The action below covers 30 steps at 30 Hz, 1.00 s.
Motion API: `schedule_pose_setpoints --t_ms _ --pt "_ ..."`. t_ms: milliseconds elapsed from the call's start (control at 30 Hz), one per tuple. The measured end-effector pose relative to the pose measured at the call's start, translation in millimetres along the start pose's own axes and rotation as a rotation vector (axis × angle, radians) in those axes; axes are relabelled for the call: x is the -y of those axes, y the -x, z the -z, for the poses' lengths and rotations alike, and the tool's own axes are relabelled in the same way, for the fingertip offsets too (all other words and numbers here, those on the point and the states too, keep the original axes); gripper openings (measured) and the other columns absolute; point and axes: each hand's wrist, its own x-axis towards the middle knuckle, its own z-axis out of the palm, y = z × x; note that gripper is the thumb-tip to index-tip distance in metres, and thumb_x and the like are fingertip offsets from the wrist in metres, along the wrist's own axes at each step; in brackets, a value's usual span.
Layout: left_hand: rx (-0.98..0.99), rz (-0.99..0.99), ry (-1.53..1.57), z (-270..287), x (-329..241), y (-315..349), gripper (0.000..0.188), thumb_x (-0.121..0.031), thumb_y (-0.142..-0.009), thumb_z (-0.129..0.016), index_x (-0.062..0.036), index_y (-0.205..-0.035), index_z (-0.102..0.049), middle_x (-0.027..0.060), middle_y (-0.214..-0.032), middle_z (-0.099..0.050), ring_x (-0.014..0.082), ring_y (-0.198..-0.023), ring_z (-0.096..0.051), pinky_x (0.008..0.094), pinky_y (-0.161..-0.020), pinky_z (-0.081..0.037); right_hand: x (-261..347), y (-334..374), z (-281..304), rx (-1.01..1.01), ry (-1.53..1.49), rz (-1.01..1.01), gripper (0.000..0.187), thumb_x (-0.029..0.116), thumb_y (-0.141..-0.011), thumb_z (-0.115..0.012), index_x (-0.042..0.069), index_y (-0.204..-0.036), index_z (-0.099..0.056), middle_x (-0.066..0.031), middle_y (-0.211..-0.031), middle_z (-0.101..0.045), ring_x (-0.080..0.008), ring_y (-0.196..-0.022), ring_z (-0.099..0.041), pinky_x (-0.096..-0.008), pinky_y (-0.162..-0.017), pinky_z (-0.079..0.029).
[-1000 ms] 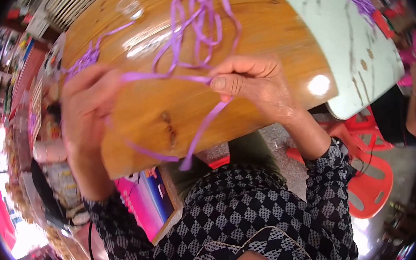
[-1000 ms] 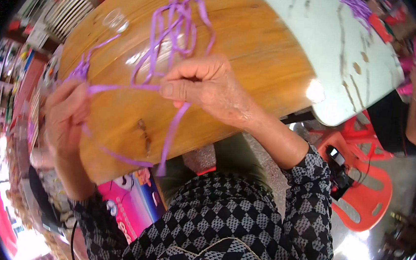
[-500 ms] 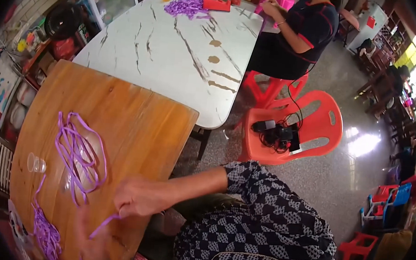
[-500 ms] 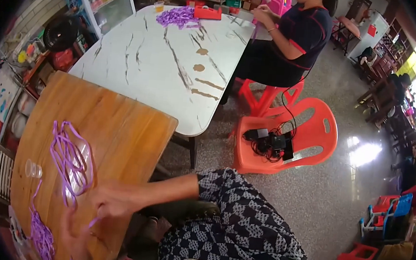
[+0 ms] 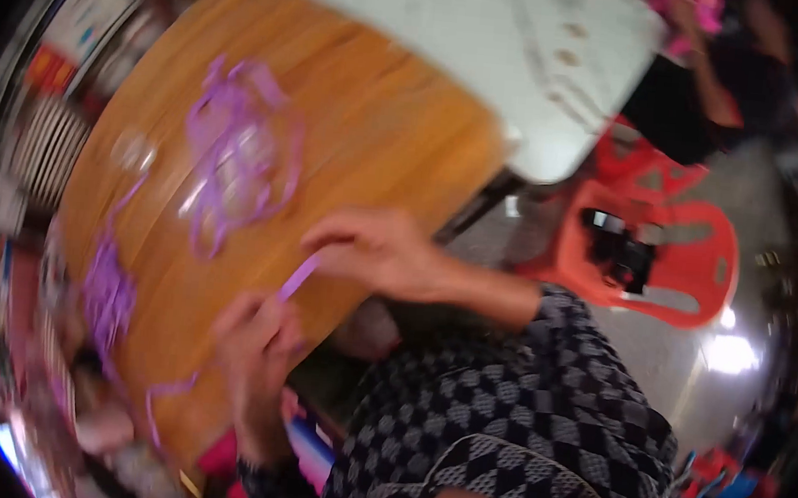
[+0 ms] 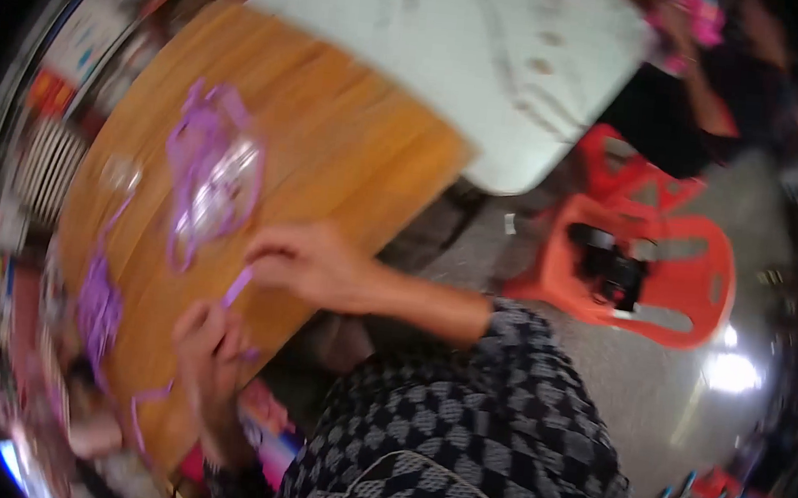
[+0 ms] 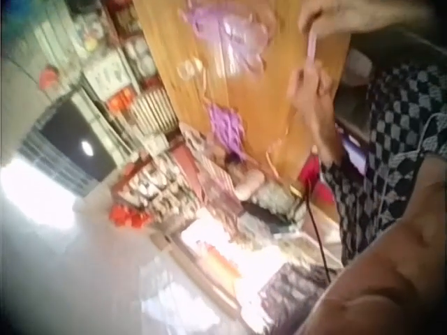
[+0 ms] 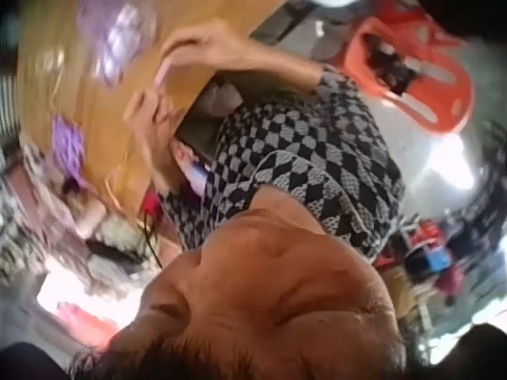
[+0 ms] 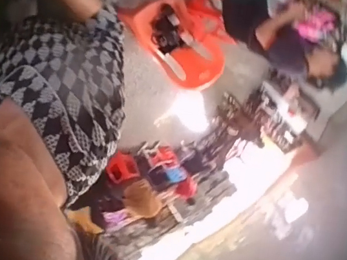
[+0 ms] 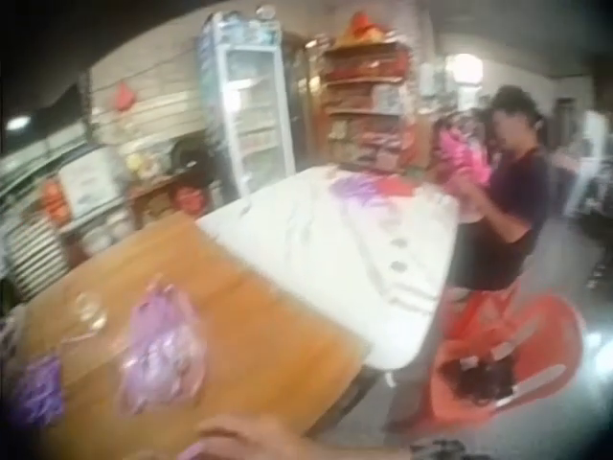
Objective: The person ties knots in purple ribbons by hand, repeatedly looping and pulling the material to create a series of small shapes. After finishing a section, they pull the ribbon taut across the wooden table and continue the process.
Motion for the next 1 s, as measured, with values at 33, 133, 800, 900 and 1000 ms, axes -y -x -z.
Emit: schedule_pose_setpoints --t_ms 33,133,800,900,1000 --pt "0.014 -0.032 -0.049 2 -4 -1 0.013 -0.008 -0.086 -0.055 0.0028 -0.079 -0.056 0.0006 -0.056 -0.047 0.0057 -0.046 -0.038 0.0182 -0.042 -0.027 5 -2 -2 0.041 -0.047 0.001 0.015 0.009 -0.082 -0.060 0.000 -0.094 -0.060 -0.0036 -0.079 -0.060 -0.0097 -0.076 -0.057 -0.0236 -0.065 -0.046" --pt "-0.035 -0.050 -0.067 8 -6 5 0.015 -0.010 -0.084 -0.059 0.0048 -0.080 -0.059 0.0014 -0.059 -0.050 0.0051 -0.047 -0.040 0.0176 -0.043 -0.027 -3 -2 -14 0.166 -0.128 -0.044 0.019 0.006 -0.084 -0.058 -0.001 -0.102 -0.059 -0.0045 -0.087 -0.060 -0.0105 -0.083 -0.057 -0.0234 -0.071 -0.046" --pt "0.060 -0.047 0.304 52 -5 25 0.015 -0.009 -0.084 -0.058 0.0032 -0.093 -0.059 0.0064 -0.068 -0.057 0.0073 -0.046 -0.043 0.0190 -0.045 -0.032 -17 -14 -34 0.068 0.656 0.358 0.005 0.002 -0.077 -0.060 0.003 -0.077 -0.054 -0.0082 -0.068 -0.051 -0.0234 -0.061 -0.052 -0.0317 -0.055 -0.041" --pt "0.058 -0.107 0.357 44 -10 17 0.019 -0.007 -0.084 -0.057 0.0035 -0.100 -0.057 0.0090 -0.075 -0.060 0.0070 -0.047 -0.044 0.0188 -0.045 -0.033 -24 -3 -47 0.151 0.725 0.574 0.011 0.002 -0.070 -0.061 0.004 -0.077 -0.053 -0.0085 -0.068 -0.050 -0.0275 -0.059 -0.048 -0.0354 -0.053 -0.038" --pt "-0.085 -0.154 0.055 28 -1 17 0.022 -0.005 -0.083 -0.057 0.0033 -0.103 -0.056 0.0070 -0.081 -0.061 0.0031 -0.052 -0.043 0.0165 -0.048 -0.033 -11 3 -57 0.239 0.688 0.720 0.015 0.001 -0.065 -0.062 0.004 -0.076 -0.052 -0.0071 -0.066 -0.049 -0.0252 -0.059 -0.047 -0.0359 -0.052 -0.036"
